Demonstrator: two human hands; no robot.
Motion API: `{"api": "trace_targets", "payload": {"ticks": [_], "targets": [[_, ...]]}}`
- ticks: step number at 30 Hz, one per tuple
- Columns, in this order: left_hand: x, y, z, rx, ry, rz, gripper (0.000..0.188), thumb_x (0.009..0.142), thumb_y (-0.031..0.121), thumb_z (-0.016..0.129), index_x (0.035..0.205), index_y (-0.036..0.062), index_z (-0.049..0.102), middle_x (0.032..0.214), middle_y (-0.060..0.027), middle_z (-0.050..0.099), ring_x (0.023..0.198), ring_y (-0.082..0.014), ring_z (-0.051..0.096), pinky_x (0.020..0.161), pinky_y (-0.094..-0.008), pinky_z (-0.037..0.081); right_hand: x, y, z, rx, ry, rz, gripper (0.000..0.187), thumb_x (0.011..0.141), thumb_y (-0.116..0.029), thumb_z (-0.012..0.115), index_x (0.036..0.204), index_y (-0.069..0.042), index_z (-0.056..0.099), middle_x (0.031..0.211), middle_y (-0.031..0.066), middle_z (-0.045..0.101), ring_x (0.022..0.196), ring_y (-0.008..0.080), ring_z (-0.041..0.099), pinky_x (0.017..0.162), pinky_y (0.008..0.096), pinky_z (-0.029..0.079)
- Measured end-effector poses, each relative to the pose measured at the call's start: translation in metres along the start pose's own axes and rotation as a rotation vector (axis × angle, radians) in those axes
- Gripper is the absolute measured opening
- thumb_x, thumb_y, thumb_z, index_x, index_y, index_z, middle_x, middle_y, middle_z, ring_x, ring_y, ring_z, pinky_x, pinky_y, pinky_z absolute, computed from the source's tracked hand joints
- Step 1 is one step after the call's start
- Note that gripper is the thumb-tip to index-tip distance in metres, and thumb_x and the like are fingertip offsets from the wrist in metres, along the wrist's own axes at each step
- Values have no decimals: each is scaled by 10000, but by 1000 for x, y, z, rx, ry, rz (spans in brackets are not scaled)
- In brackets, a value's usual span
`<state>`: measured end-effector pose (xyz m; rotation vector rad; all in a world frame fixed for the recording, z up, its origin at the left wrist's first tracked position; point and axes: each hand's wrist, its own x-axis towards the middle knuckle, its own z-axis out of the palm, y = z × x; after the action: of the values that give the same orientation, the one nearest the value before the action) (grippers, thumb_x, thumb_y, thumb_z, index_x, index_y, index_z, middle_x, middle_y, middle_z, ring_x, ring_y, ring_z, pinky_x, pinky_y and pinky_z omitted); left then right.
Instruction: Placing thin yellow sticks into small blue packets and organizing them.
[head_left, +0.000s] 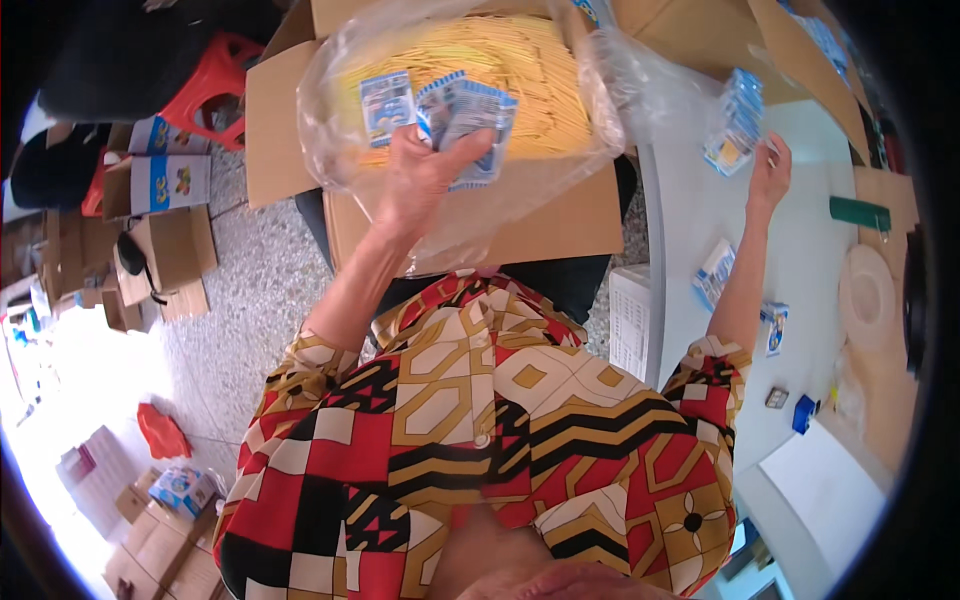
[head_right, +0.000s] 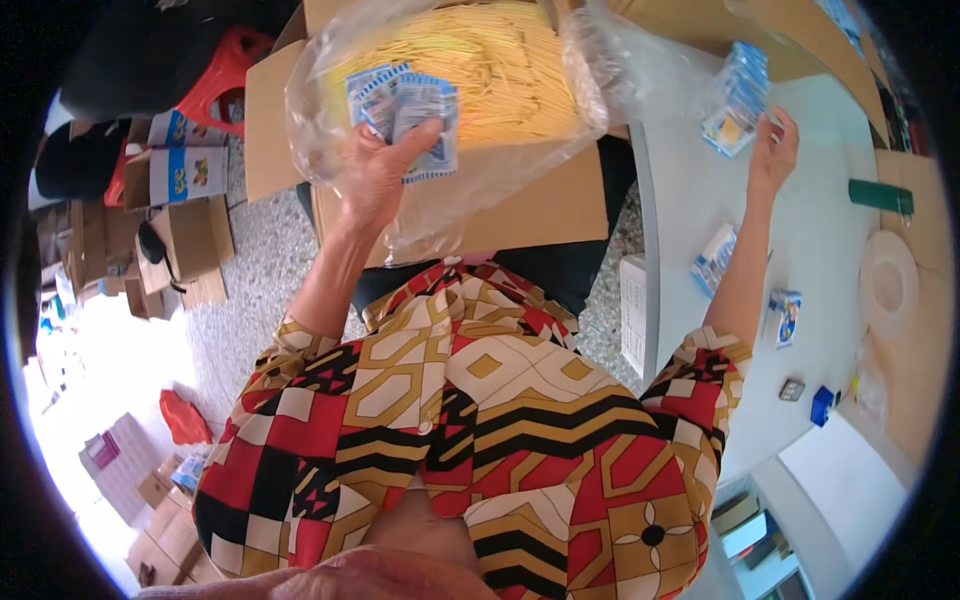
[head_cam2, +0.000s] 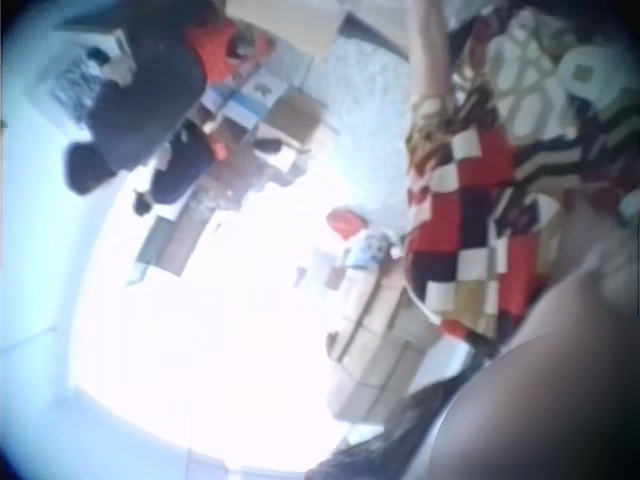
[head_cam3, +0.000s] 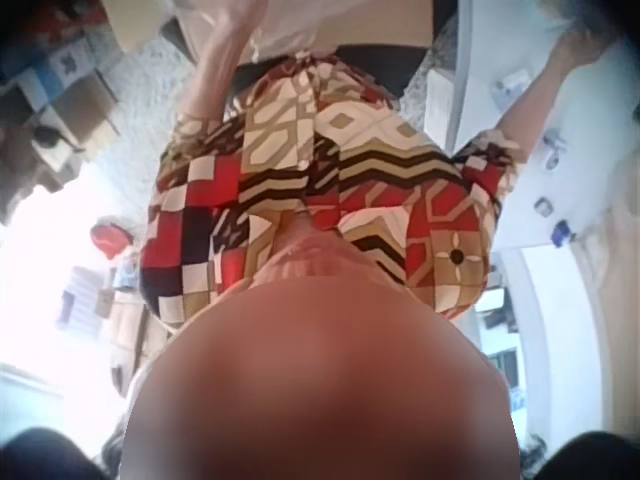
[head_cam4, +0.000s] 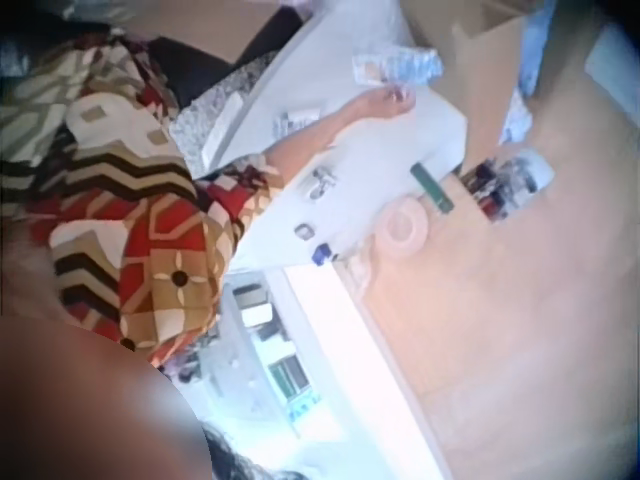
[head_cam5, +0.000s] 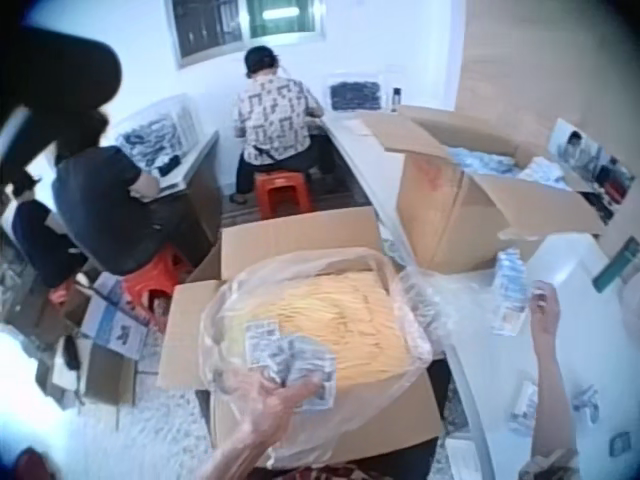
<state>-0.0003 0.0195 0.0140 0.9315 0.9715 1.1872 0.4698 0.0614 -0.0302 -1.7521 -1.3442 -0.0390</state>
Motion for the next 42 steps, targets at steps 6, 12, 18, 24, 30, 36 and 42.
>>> {"api": "trace_targets", "payload": {"ticks": [6, 12, 18, 24, 30, 36, 42], "targets": [[0, 3, 0, -21, -41, 5, 305, 726, 8, 722, 1009, 68, 625, 918, -21, 669, 804, -101, 623, 732, -255, 495, -23, -135, 11, 187, -27, -204, 239, 831, -104, 615, 1063, -53, 591, 1067, 52, 595, 900, 139, 566, 773, 274, 461], [-9, 10, 2, 63, -29, 136, 258, 737, 16, 718, 981, 16, 634, 872, -11, 660, 751, -61, 587, 680, -220, 486, -79, -256, 47, 687, -788, -128, 291, 821, -44, 605, 1105, -23, 549, 1030, 41, 580, 948, 116, 544, 854, 270, 438], [-13, 8, 1, 287, 28, 276, 199, 722, 38, 730, 903, -7, 659, 781, 7, 653, 718, -25, 546, 651, -199, 467, -91, -297, 43, 497, -593, -608, 283, 685, -28, 713, 940, -49, 593, 1029, 63, 573, 899, 193, 573, 790, 289, 460], [-14, 2, -3, 429, 5, 368, 153, 695, 57, 746, 782, -3, 634, 654, 22, 576, 620, -26, 463, 556, -213, 415, -102, -305, 42, 264, -499, -765, 257, 604, -33, 745, 821, -53, 608, 919, 59, 567, 796, 226, 573, 688, 317, 479], [-17, -10, -4, 367, -26, 228, 167, 702, 72, 743, 762, -6, 609, 624, 2, 543, 617, -41, 438, 539, -237, 404, -117, -291, 51, 185, -385, -931, 229, 579, -26, 737, 771, -61, 617, 860, 31, 571, 712, 187, 570, 590, 281, 471], [-23, -10, -6, 455, -140, 217, 171, 723, 80, 727, 812, -11, 612, 649, -10, 559, 609, -47, 434, 535, -240, 409, -112, -290, 50, 170, -361, -860, 209, 580, -39, 741, 748, -52, 619, 859, 23, 576, 700, 189, 570, 583, 285, 468], [-23, -2, -3, 480, -117, 218, 164, 724, 75, 722, 826, -8, 624, 641, -15, 575, 602, -41, 440, 529, -239, 413, -111, -286, 47, 213, -360, -870, 200, 580, -38, 741, 735, -48, 615, 858, 38, 586, 669, 194, 566, 555, 283, 464]]}}
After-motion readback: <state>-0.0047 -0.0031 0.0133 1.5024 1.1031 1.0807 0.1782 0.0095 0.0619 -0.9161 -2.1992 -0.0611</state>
